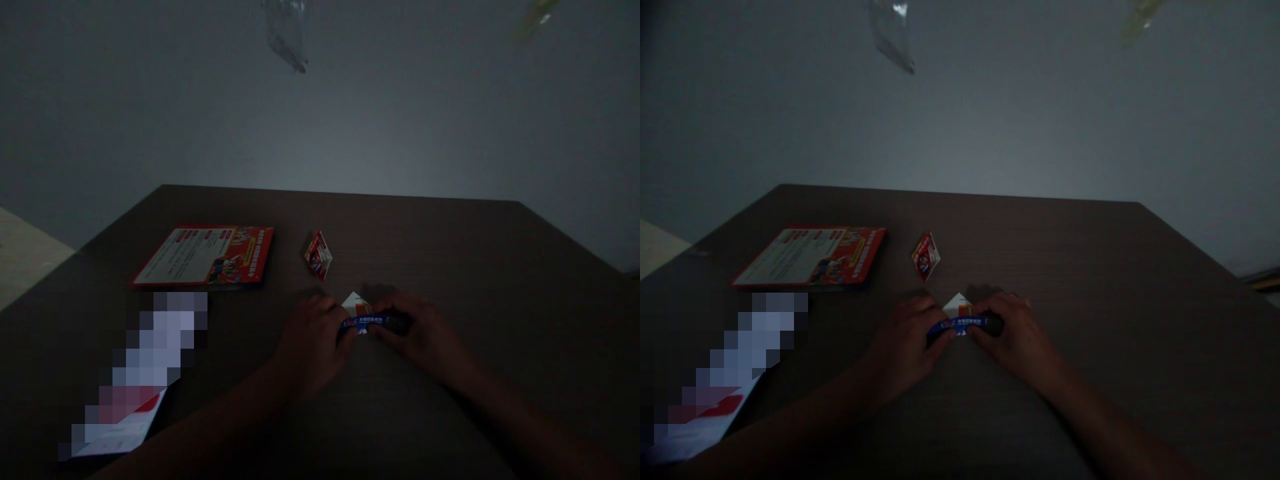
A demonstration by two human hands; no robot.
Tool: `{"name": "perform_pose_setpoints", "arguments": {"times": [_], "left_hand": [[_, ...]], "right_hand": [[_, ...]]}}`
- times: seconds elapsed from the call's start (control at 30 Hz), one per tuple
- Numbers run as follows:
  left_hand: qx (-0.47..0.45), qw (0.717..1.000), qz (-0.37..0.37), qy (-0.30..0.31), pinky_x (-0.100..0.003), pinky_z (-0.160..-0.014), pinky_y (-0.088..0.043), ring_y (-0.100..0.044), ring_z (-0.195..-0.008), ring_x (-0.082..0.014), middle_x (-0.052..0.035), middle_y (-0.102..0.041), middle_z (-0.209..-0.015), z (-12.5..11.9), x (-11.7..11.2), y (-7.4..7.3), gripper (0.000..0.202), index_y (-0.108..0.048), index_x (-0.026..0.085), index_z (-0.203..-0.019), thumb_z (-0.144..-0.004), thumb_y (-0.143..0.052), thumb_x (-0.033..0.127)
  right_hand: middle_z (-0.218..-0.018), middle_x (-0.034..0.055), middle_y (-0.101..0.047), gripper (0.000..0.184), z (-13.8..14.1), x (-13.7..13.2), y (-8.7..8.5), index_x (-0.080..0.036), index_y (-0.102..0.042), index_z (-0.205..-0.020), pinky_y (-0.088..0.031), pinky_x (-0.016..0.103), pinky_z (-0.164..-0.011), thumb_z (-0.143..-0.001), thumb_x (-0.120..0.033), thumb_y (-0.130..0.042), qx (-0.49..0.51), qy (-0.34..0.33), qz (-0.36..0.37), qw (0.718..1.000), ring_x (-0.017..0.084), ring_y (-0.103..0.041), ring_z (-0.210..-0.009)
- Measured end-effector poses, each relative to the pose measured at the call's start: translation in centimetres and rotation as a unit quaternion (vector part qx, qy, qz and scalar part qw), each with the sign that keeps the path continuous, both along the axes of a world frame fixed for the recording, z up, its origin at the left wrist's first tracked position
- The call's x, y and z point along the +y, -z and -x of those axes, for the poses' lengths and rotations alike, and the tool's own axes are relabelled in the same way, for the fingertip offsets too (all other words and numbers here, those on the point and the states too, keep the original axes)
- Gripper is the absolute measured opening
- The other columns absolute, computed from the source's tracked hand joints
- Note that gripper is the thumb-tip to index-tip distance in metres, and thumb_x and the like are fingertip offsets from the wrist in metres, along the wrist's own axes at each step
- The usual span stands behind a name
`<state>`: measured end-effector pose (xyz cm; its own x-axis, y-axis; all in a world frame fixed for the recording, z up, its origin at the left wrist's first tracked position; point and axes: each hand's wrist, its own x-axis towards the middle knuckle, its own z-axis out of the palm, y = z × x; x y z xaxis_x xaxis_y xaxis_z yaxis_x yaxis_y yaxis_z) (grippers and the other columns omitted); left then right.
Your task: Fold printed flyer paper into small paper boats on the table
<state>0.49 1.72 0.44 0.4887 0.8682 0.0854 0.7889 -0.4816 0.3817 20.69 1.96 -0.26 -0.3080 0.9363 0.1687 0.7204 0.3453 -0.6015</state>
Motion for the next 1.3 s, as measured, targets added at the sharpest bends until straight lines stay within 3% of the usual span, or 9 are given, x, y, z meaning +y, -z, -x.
{"name": "perform_pose_setpoints", "arguments": {"times": [0.17, 0.27, 0.5, 0.87, 1.0, 1.07, 1.3], "left_hand": [[-0.043, 0.999, -0.002, -0.027, -0.036, -0.081, -0.044, -0.053, -0.093, -0.0211, -0.0059, -0.055, -0.102, 0.1, -0.2, 0.3, 0.016, -0.059, 0.018, -0.096, -0.085, -0.054, 0.028], [-0.073, 0.997, -0.005, -0.038, -0.036, -0.084, -0.044, -0.053, -0.096, -0.0212, -0.0053, -0.053, -0.107, 0.1, -0.2, 0.6, 0.020, -0.056, 0.019, -0.101, -0.082, -0.057, 0.027], [-0.097, 0.994, 0.003, -0.051, -0.039, -0.084, -0.043, -0.054, -0.095, -0.0220, -0.0032, -0.057, -0.104, -0.3, 0.1, 0.9, 0.024, -0.055, 0.021, -0.100, -0.078, -0.063, 0.021], [-0.128, 0.989, 0.012, -0.066, -0.037, -0.082, -0.044, -0.054, -0.095, -0.0218, -0.0027, -0.057, -0.105, -0.4, -0.1, 0.8, 0.031, -0.054, 0.022, -0.102, -0.074, -0.067, 0.019], [-0.164, 0.983, 0.010, -0.084, -0.036, -0.083, -0.045, -0.055, -0.097, -0.0213, -0.0039, -0.056, -0.109, -0.3, -0.1, 1.3, 0.056, -0.043, 0.023, -0.121, -0.071, -0.069, 0.017], [-0.157, 0.984, 0.006, -0.085, -0.036, -0.082, -0.045, -0.056, -0.096, -0.0215, -0.0035, -0.058, -0.105, -0.2, -0.1, 1.5, 0.060, -0.041, 0.024, -0.124, -0.072, -0.069, 0.018], [-0.085, 0.996, -0.035, -0.013, -0.036, -0.078, -0.043, -0.055, -0.089, -0.0211, -0.0035, -0.062, -0.096, 0.0, -0.1, 1.2, 0.026, -0.054, 0.021, -0.105, -0.080, -0.061, 0.020]], "right_hand": [[-0.093, 0.0027, -0.069, 0.020, 0.7, -0.4, 0.0, -0.023, -0.063, -0.092, -0.048, 0.038, -0.081, -0.073, -0.022, -0.068, 0.055, 0.019, 0.034, 0.998, 0.022, -0.064, -0.088], [-0.098, 0.0037, -0.068, 0.021, 0.6, -0.4, 0.0, -0.022, -0.062, -0.094, -0.048, 0.038, -0.083, -0.073, -0.022, -0.067, 0.055, 0.004, 0.014, 0.998, 0.022, -0.063, -0.091], [-0.099, 0.0036, -0.066, 0.024, -0.1, -0.3, 0.3, -0.022, -0.061, -0.098, -0.047, 0.039, -0.086, -0.074, -0.019, -0.064, 0.053, 0.005, 0.007, 0.999, 0.021, -0.061, -0.094], [-0.092, 0.0015, -0.066, 0.026, 0.1, -0.4, -0.1, -0.020, -0.058, -0.096, -0.051, 0.031, -0.076, -0.071, -0.016, -0.063, 0.151, 0.029, 0.101, 0.983, 0.017, -0.063, -0.085], [-0.104, 0.0032, -0.063, 0.044, -0.2, -0.6, 0.6, -0.023, -0.052, -0.116, -0.051, 0.032, -0.082, -0.073, -0.014, -0.062, 0.171, 0.015, 0.079, 0.982, 0.017, -0.063, -0.094], [-0.105, 0.0038, -0.064, 0.049, -0.4, -0.6, 0.8, -0.024, -0.049, -0.122, -0.051, 0.034, -0.081, -0.075, -0.016, -0.061, 0.150, 0.012, 0.064, 0.987, 0.019, -0.063, -0.094], [-0.084, 0.0016, -0.069, 0.016, -0.9, -0.5, 0.1, -0.023, -0.064, -0.093, -0.043, 0.036, -0.074, -0.078, -0.017, -0.062, 0.004, -0.033, -0.058, 0.998, 0.018, -0.062, -0.075]]}}
